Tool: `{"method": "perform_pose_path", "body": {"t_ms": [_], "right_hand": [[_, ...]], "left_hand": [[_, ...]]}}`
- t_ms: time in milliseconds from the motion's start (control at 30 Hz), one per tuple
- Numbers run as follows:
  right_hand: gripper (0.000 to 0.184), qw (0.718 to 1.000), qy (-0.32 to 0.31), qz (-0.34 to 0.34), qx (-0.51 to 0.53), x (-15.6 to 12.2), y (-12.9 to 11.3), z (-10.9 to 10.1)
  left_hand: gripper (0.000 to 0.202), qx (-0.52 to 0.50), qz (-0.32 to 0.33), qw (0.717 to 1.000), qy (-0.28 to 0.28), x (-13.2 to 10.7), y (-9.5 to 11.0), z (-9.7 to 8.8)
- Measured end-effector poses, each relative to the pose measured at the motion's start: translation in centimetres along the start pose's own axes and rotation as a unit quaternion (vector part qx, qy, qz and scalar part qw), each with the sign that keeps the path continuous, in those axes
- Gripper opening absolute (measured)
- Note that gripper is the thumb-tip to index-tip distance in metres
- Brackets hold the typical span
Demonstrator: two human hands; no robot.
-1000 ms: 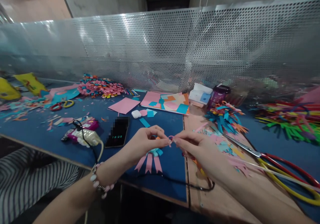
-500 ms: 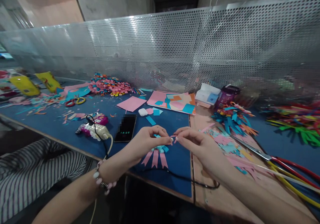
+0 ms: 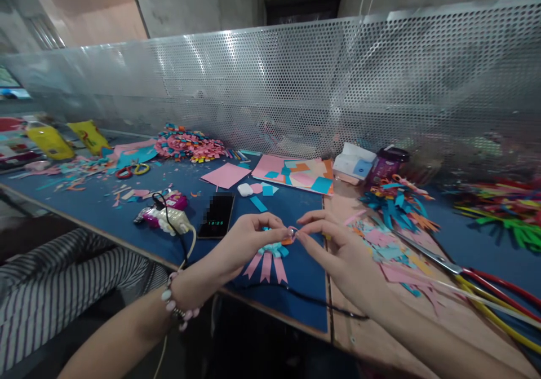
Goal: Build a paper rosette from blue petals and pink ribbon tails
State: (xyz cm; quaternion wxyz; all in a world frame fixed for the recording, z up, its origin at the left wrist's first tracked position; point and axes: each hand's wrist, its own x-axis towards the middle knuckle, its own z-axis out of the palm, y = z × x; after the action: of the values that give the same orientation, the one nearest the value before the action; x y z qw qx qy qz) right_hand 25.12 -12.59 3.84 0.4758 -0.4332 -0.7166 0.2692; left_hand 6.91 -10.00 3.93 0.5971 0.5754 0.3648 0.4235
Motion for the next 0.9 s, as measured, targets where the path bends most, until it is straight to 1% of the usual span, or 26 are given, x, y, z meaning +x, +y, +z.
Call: {"method": "perform_pose_path", "body": {"t_ms": [300,800,900], "right_hand": [[0.010,1.000,0.014,-0.021,-0.016,-0.17,0.09,0.32],[0.010,0.999,0.010,-0.028,-0.019,-0.09,-0.06,0.31],[0.010,0.999,0.007,-0.030,-0.012,-0.11,-0.08,0.32]], "left_hand": [[0.019,-0.019,0.001,1.000,-0.005,-0.07,-0.24,-0.09],[0.021,-0.038,-0.009,0.999,-0.011,-0.28,-0.24,-0.12],[0.018,-0.034,-0.004,0.999,-0.012,-0.31,-0.26,-0.24]]}}
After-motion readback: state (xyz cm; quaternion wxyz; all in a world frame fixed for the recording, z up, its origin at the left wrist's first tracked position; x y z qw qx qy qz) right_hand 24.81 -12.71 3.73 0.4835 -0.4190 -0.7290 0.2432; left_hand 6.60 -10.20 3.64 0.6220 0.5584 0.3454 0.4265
